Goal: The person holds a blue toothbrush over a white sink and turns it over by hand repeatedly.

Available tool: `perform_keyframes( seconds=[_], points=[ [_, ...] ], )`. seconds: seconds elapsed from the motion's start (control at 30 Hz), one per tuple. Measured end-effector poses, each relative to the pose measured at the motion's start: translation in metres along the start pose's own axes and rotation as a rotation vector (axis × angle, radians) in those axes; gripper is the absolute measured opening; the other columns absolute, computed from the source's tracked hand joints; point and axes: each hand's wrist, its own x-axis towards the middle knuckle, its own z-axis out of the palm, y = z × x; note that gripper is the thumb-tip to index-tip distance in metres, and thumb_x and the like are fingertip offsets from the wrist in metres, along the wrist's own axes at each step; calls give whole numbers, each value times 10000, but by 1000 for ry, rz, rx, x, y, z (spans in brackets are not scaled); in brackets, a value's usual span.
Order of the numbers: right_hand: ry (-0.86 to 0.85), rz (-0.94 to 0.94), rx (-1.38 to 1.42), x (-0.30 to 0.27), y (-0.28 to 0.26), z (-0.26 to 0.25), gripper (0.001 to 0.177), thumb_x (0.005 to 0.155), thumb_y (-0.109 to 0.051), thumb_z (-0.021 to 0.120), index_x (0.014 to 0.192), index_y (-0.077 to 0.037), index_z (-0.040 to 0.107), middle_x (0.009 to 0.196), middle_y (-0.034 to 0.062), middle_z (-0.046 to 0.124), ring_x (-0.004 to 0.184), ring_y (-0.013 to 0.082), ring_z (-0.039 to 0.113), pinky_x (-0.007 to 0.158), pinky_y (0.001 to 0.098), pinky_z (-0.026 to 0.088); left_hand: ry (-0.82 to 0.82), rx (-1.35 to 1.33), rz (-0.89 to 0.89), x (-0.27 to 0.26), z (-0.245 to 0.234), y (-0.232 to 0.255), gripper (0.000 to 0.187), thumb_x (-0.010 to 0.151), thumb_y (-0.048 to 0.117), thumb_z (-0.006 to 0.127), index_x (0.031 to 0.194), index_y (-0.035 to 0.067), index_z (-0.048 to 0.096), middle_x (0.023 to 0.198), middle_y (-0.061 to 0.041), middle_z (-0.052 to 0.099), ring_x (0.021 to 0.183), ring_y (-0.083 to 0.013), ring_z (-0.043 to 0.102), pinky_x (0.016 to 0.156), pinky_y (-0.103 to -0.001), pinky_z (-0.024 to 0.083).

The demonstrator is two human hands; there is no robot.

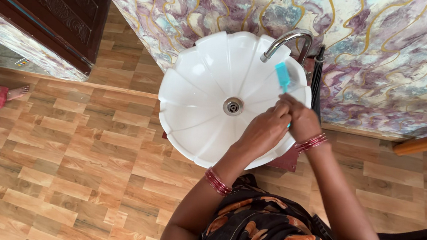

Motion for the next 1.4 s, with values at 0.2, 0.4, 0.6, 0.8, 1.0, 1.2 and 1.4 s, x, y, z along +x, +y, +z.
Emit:
perform_keyframes(
  seconds=[0.2, 0.4, 0.6, 0.8, 1.0, 1.2, 1.4],
  points=[
    [-196, 17, 202, -12, 0, 67, 367, 892, -52, 634, 1258, -40, 666, 1300, 159, 679, 1138, 307, 683, 987, 371, 531, -109, 115, -90, -38, 3, -17, 428, 783, -57, 629, 1208, -100, 611, 1120, -256, 610, 1001, -363, 689, 697, -385, 602],
    [39, -132, -150, 27, 28, 51, 337, 837, -67, 650, 1172, -71, 685, 1333, 156, 663, 1260, 304, 625, 1008, 383, 531, 19, 162, -28, 7, -10, -17, 433, 773, -94, 613, 1205, -105, 581, 1163, -275, 605, 879, -372, 699, 700, -416, 593],
    [-178, -214, -143, 6, 48, 110, 345, 896, -91, 611, 1235, -55, 662, 1397, 133, 630, 1189, 285, 669, 981, 368, 560, -58, 98, -127, -20, 4, -29, 475, 724, -100, 652, 1192, -125, 573, 1123, -288, 602, 932, -420, 683, 687, -435, 589],
    [-157, -59, -98, 42, 36, 118, 371, 926, -136, 617, 1294, -98, 633, 1415, 161, 609, 1099, 305, 695, 942, 390, 573, -103, 188, -219, -15, 7, -56, 447, 837, -146, 572, 1282, -141, 540, 1282, -351, 552, 854, -373, 711, 611, -379, 615],
    [-92, -66, -136, 73, 36, 127, 364, 942, -206, 642, 1291, -107, 625, 1354, 153, 641, 1150, 321, 682, 950, 394, 568, 78, 129, -217, -5, -1, -74, 515, 798, -136, 553, 1312, -106, 553, 1323, -327, 535, 839, -401, 709, 685, -466, 582],
    [-321, -76, -89, 0, 26, 189, 388, 935, -170, 581, 1312, -89, 621, 1473, 183, 544, 1159, 307, 669, 928, 410, 554, -182, 246, -226, -73, 17, -72, 357, 769, -143, 561, 1122, -174, 611, 1344, -411, 516, 949, -457, 702, 608, -389, 627],
    [-67, -382, -340, 103, 55, 179, 310, 894, -169, 616, 1192, -93, 649, 1372, 101, 622, 1370, 356, 586, 980, 372, 564, 47, 361, -241, -13, -3, -111, 436, 732, -112, 624, 1161, -179, 581, 1256, -378, 564, 839, -381, 707, 691, -411, 598]
  ],
)
